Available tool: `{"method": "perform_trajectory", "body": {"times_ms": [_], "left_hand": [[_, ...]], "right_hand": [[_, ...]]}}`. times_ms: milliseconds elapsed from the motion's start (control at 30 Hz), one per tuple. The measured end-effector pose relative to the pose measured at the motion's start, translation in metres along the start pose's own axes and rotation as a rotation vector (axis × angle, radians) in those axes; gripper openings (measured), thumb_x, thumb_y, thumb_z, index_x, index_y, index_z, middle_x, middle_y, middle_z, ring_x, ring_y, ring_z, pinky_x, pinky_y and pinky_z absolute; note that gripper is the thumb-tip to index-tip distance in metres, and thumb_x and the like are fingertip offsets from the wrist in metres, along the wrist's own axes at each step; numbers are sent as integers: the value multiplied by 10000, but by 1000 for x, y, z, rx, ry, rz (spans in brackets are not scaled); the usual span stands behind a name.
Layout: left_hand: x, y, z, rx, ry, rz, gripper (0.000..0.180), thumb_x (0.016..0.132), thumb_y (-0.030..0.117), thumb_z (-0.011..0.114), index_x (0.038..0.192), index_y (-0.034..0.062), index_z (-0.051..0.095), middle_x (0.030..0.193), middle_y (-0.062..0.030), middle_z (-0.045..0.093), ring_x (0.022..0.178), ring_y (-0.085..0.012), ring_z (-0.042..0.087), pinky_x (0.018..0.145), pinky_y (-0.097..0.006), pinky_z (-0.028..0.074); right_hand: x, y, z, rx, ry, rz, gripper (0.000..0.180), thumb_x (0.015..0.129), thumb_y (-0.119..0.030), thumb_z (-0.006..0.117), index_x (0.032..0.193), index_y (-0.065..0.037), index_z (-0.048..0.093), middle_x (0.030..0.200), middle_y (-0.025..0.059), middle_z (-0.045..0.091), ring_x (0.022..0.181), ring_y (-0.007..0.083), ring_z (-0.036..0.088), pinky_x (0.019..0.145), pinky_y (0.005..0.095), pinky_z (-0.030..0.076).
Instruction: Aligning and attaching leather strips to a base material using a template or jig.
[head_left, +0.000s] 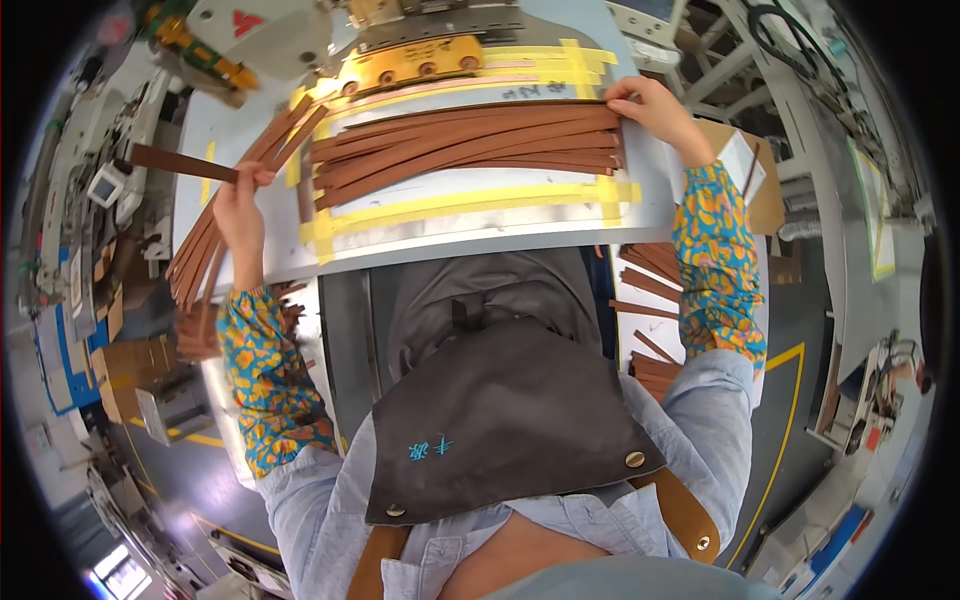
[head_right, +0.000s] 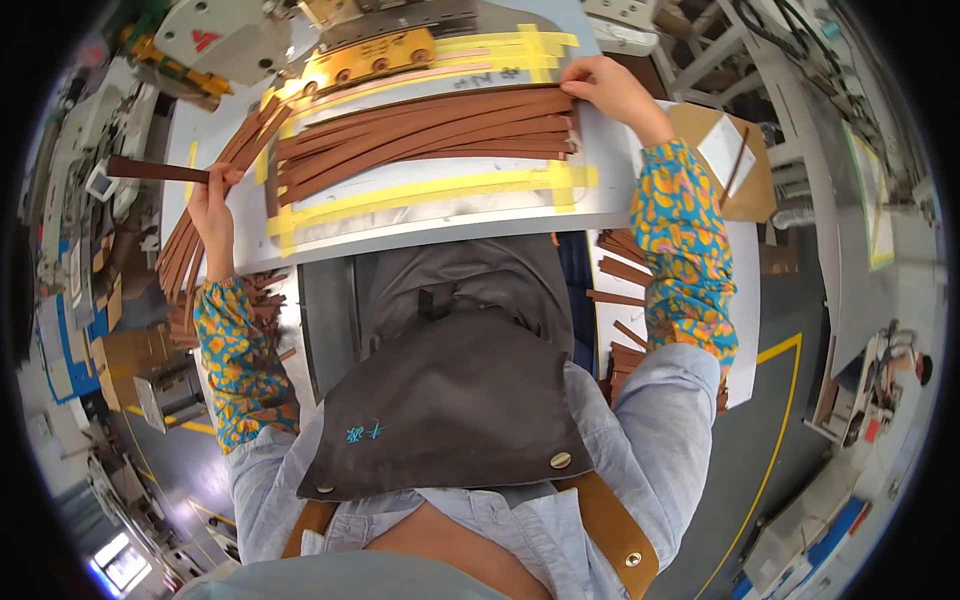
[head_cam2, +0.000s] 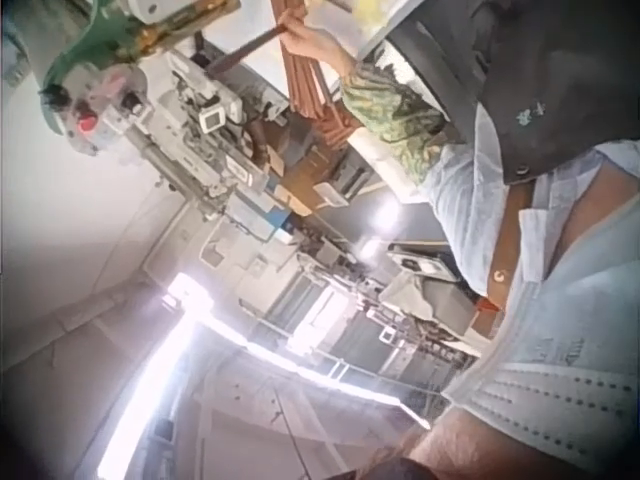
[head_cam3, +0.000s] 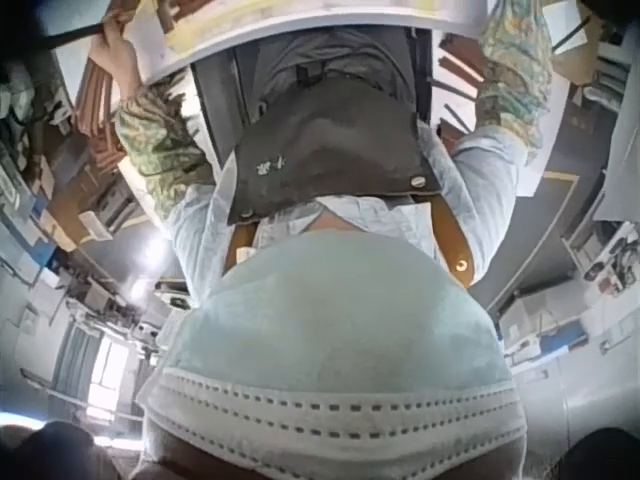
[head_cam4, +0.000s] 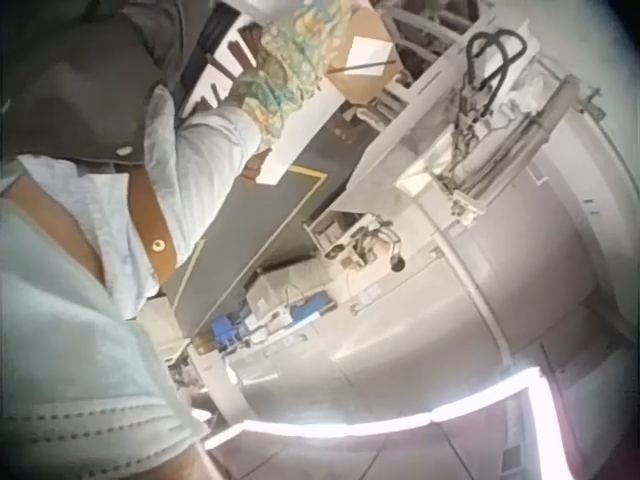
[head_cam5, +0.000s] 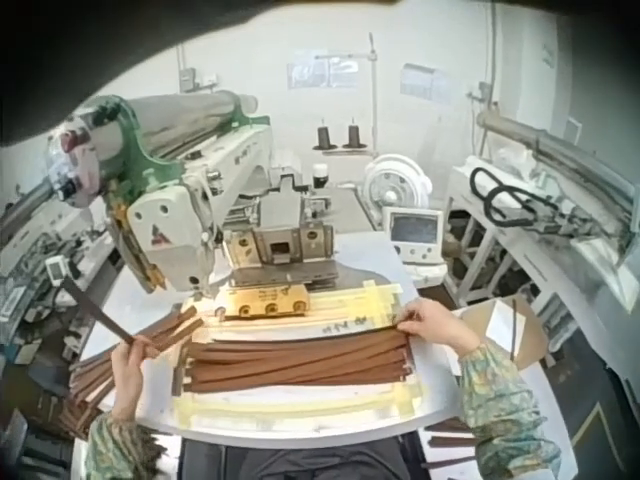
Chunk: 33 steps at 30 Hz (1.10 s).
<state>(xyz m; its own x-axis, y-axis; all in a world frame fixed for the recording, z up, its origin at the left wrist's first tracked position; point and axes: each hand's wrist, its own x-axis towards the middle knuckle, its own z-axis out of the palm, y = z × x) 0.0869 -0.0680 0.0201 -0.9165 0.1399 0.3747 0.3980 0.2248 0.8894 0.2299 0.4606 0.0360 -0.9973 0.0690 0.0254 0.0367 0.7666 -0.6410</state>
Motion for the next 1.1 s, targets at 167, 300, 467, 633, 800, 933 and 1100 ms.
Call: {"method": "perform_trajectory", "body": {"times_ms": [167, 300, 467, 633, 800, 933, 1100], "left_hand": [[10, -15, -21, 22, 196, -188, 258, 918, 218, 564, 864, -24, 637, 747, -73, 666, 717, -104, 622, 571, -204, 421], [15, -17, -57, 247, 211, -563, 365, 865, 350, 603, 740, 11, 658, 669, -106, 657, 627, -188, 640, 517, -286, 447], [16, 4, -34, 1142, 291, -278, 442, 837, 478, 539, 779, 62, 678, 615, -141, 618, 626, -362, 612, 635, -428, 499], [28, 13, 34, 724, -53, 461, 144, 805, 179, 626, 881, 63, 664, 905, -99, 628, 912, -289, 574, 784, -376, 477], [40, -4, 75, 602, -248, 509, 117, 820, 99, 625, 922, 50, 655, 1016, -87, 612, 958, -266, 558, 823, -349, 465], [40, -11, 73, 633, -248, 508, 150, 831, 92, 610, 974, 66, 651, 1052, -68, 605, 988, -256, 551, 832, -341, 461], [39, -12, 78, 680, -238, 621, 246, 884, 143, 557, 1121, 103, 609, 1182, -38, 577, 1106, -229, 504, 903, -351, 410]], "right_hand": [[6, 25, -7, 152, -38, 54, 53, 810, -39, 637, 816, -4, 598, 764, 12, 615, 714, 80, 565, 650, 238, 463], [4, 26, -10, 142, 10, 12, 61, 808, -31, 646, 838, -23, 594, 738, -21, 587, 694, 50, 538, 621, 202, 438], [2, 34, -20, 381, 147, 99, 77, 822, -25, 646, 869, -45, 589, 749, -35, 581, 652, 33, 513, 587, 171, 413], [14, 34, -15, 729, 177, 265, 109, 839, -41, 645, 932, -40, 589, 775, -16, 592, 657, 59, 533, 597, 179, 442], [26, 20, -3, 837, 163, 290, 114, 838, -42, 646, 937, -36, 590, 803, -5, 595, 696, 70, 545, 628, 193, 456], [34, 12, -2, 799, 98, 286, 105, 840, -49, 648, 925, -36, 588, 794, -5, 591, 697, 68, 540, 636, 191, 452], [40, 4, -7, 720, 74, 262, 105, 838, -65, 656, 910, -36, 586, 779, -3, 589, 674, 65, 530, 625, 187, 445]]}}
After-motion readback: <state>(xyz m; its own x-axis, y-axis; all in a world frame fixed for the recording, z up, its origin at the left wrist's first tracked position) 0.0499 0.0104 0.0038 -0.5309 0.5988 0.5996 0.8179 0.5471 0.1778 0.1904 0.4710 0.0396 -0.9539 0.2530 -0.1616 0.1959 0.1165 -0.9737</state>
